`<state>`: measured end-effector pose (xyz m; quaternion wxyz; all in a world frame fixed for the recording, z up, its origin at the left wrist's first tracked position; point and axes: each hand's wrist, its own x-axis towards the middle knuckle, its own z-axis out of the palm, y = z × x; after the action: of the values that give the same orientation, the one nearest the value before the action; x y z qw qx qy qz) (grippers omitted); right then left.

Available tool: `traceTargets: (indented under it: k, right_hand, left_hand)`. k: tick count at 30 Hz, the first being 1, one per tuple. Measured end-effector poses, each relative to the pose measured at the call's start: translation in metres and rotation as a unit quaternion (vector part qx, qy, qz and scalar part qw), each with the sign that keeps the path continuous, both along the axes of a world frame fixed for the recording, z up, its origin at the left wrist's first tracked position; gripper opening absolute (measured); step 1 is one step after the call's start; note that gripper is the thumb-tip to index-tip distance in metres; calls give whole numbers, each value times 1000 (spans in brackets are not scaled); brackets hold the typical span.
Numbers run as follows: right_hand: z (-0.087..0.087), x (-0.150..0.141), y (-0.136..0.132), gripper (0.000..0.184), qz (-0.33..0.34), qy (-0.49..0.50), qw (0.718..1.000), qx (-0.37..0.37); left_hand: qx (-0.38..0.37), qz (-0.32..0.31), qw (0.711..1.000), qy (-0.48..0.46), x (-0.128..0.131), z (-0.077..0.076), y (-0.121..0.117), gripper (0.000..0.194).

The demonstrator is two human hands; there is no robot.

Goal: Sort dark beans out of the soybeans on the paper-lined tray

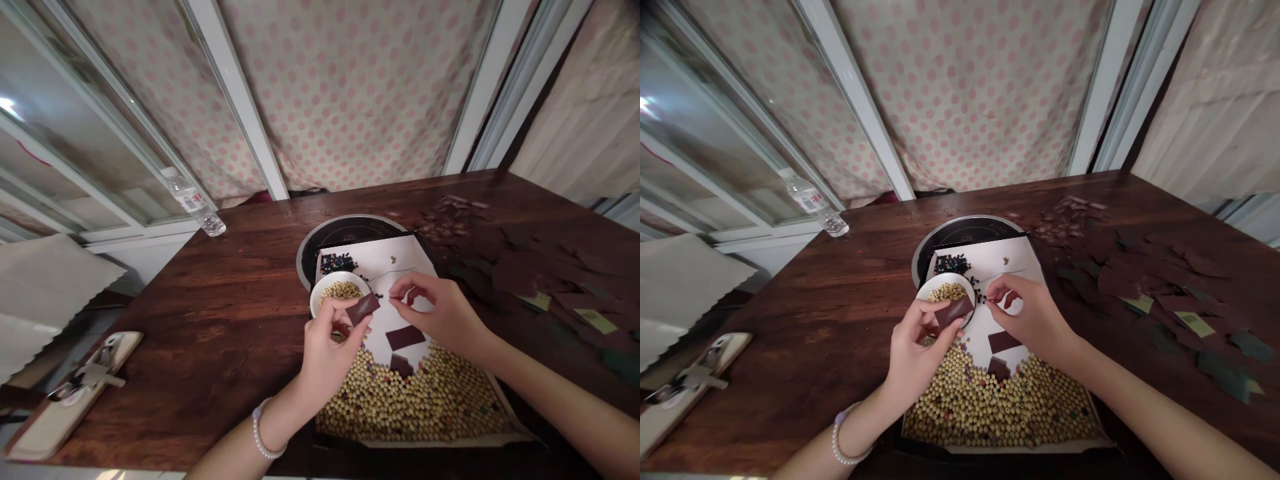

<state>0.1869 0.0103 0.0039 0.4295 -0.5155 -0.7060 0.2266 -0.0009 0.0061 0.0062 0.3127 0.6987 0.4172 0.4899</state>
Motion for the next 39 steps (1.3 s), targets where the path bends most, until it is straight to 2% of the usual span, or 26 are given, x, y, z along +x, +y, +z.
traceTargets:
  k: [3, 5, 7, 14, 22, 27, 31, 33, 35, 39]
  right_hand:
    - [10, -9, -21, 11, 10, 56, 994, 92]
    - [11, -16, -30, 16, 59, 59, 984, 156]
    - [7, -21, -34, 19, 73, 55, 979, 185]
    - [-2, -24, -33, 22, -4, 51, 984, 172]
    - [-3, -25, -34, 25, 15, 27, 986, 162]
    - [-3, -26, -34, 24, 21, 25, 986, 161]
    - [-2, -26, -36, 24, -14, 14, 987, 160]
    - [-2, -26, -37, 25, 6, 9, 987, 163]
    - [-2, -26, -38, 26, 24, 21, 986, 165]
    - [-2, -26, -36, 22, -11, 62, 991, 121]
  left_hand:
    - [63, -7, 995, 77, 0, -1, -4, 18]
    - [76, -25, 992, 95, 0, 0, -6, 17]
    - [82, -41, 991, 97, 0, 2, -7, 17]
    - [113, -49, 987, 99, 0, 2, -10, 20]
    - [97, -41, 988, 117, -1, 2, -11, 19]
    - [113, -48, 985, 123, -2, 2, -11, 18]
    - [125, -46, 984, 118, -2, 1, -11, 19]
    - [127, -50, 983, 121, -3, 0, -11, 20]
    - [131, -51, 982, 123, -3, 0, -11, 20]
    - [131, -42, 983, 122, -3, -1, -11, 18]
